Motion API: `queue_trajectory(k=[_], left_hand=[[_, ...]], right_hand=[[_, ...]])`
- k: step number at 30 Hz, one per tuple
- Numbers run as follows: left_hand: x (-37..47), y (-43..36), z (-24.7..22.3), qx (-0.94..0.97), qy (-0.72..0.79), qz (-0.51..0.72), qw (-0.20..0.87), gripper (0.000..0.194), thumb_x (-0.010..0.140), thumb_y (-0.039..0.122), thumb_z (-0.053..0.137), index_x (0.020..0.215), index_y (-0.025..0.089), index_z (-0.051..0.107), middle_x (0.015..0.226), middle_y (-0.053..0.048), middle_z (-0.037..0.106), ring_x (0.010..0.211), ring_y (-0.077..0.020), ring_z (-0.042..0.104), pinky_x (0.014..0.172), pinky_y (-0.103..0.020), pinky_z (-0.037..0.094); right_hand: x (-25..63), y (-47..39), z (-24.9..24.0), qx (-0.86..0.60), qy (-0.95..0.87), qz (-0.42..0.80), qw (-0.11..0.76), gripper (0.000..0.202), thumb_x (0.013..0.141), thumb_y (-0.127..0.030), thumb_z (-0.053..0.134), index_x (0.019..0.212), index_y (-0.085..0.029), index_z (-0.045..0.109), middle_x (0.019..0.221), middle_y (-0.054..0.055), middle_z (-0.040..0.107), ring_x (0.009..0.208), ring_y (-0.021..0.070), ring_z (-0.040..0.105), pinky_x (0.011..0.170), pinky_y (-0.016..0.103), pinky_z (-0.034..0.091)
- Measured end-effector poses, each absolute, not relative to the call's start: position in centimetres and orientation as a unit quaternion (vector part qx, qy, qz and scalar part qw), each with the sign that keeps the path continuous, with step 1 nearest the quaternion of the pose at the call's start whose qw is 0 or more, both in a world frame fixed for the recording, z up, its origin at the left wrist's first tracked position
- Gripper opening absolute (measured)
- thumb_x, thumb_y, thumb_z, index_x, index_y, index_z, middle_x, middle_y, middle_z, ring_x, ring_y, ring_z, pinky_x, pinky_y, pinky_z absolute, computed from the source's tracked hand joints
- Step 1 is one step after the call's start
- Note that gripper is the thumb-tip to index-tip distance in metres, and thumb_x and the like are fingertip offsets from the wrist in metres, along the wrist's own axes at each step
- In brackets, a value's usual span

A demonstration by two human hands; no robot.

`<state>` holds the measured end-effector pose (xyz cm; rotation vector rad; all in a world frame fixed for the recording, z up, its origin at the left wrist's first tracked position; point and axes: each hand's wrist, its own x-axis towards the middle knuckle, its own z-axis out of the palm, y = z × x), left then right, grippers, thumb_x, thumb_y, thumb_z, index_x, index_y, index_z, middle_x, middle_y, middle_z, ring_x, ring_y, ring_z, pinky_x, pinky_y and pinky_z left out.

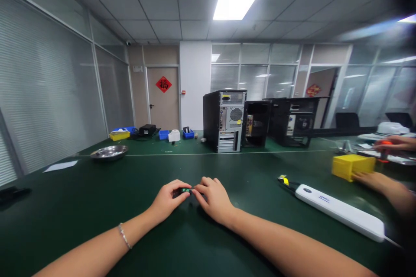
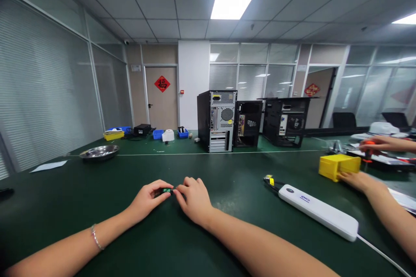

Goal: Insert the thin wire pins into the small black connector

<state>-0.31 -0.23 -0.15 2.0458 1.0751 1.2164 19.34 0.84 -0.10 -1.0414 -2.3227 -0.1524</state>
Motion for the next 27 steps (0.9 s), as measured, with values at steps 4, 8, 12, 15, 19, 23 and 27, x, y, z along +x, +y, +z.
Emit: queue_trajectory(k=[4, 8, 12, 15, 19, 23, 27], left_hand=[[-0.36, -0.16, -0.35, 0.746, 0.404, 0.442, 0.291, 0.026, 0.08, 0.033, 0.064, 0.097, 0.015, 0.07, 0.091, -0.009, 0.069, 0.082, -0.0204, 0.063, 0.075, -0.031, 0.05], [-0.37, 0.0, -0.58, 0.722, 0.401, 0.443, 0.349, 0.031, 0.077, 0.035, 0.067, 0.098, 0.013, 0.07, 0.088, -0.008, 0.069, 0.069, -0.0166, 0.063, 0.068, -0.029, 0.05], [-0.26, -0.01, -0.42, 0.681, 0.4, 0.439, 0.428, 0.036, 0.071, 0.036, 0.072, 0.098, 0.011, 0.07, 0.079, -0.006, 0.07, 0.064, -0.0155, 0.063, 0.066, -0.029, 0.051], [-0.19, -0.1, -0.26, 0.651, 0.407, 0.435, 0.471, 0.04, 0.068, 0.035, 0.076, 0.099, 0.011, 0.07, 0.069, -0.004, 0.071, 0.063, -0.0151, 0.063, 0.067, -0.029, 0.051], [-0.24, -0.15, -0.24, 0.626, 0.41, 0.436, 0.501, 0.041, 0.066, 0.034, 0.078, 0.1, 0.011, 0.071, 0.069, -0.004, 0.072, 0.063, -0.0149, 0.063, 0.069, -0.029, 0.05], [-0.33, -0.12, -0.17, 0.609, 0.407, 0.432, 0.527, 0.039, 0.066, 0.031, 0.079, 0.099, 0.011, 0.072, 0.07, -0.004, 0.073, 0.063, -0.0134, 0.062, 0.068, -0.027, 0.049], [-0.39, -0.19, 0.15, 0.579, 0.415, 0.428, 0.556, 0.042, 0.062, 0.03, 0.081, 0.098, 0.01, 0.072, 0.069, -0.004, 0.073, 0.062, -0.0121, 0.06, 0.067, -0.025, 0.048]], right_hand=[[19.47, 0.73, -0.04, -0.383, -0.872, -0.064, 0.298, 0.03, 0.097, -0.036, 0.041, 0.095, -0.024, 0.068, 0.085, 0.003, 0.056, 0.082, 0.0152, 0.048, 0.075, 0.03, 0.027], [19.54, 0.79, -0.25, -0.384, -0.873, -0.052, 0.296, 0.03, 0.097, -0.037, 0.041, 0.097, -0.025, 0.069, 0.086, 0.003, 0.056, 0.082, 0.015, 0.049, 0.075, 0.03, 0.028], [19.55, 1.03, -0.59, -0.386, -0.876, -0.012, 0.289, 0.033, 0.098, -0.038, 0.038, 0.097, -0.025, 0.069, 0.086, 0.003, 0.056, 0.081, 0.0139, 0.05, 0.075, 0.029, 0.029], [19.53, 1.18, -0.69, -0.382, -0.878, 0.014, 0.287, 0.035, 0.099, -0.039, 0.037, 0.096, -0.025, 0.069, 0.085, 0.002, 0.057, 0.08, 0.0133, 0.051, 0.075, 0.029, 0.029], [19.53, 1.22, -0.59, -0.373, -0.881, 0.041, 0.288, 0.035, 0.099, -0.038, 0.038, 0.093, -0.023, 0.069, 0.083, 0.002, 0.058, 0.081, 0.0134, 0.053, 0.074, 0.029, 0.029], [19.58, 1.23, -0.49, -0.371, -0.881, 0.062, 0.287, 0.034, 0.098, -0.037, 0.039, 0.091, -0.023, 0.07, 0.081, 0.001, 0.059, 0.081, 0.0128, 0.054, 0.074, 0.028, 0.028], [19.65, 1.22, -0.39, -0.361, -0.884, 0.073, 0.288, 0.035, 0.098, -0.037, 0.039, 0.09, -0.022, 0.07, 0.08, 0.001, 0.059, 0.081, 0.0128, 0.054, 0.074, 0.028, 0.029]])
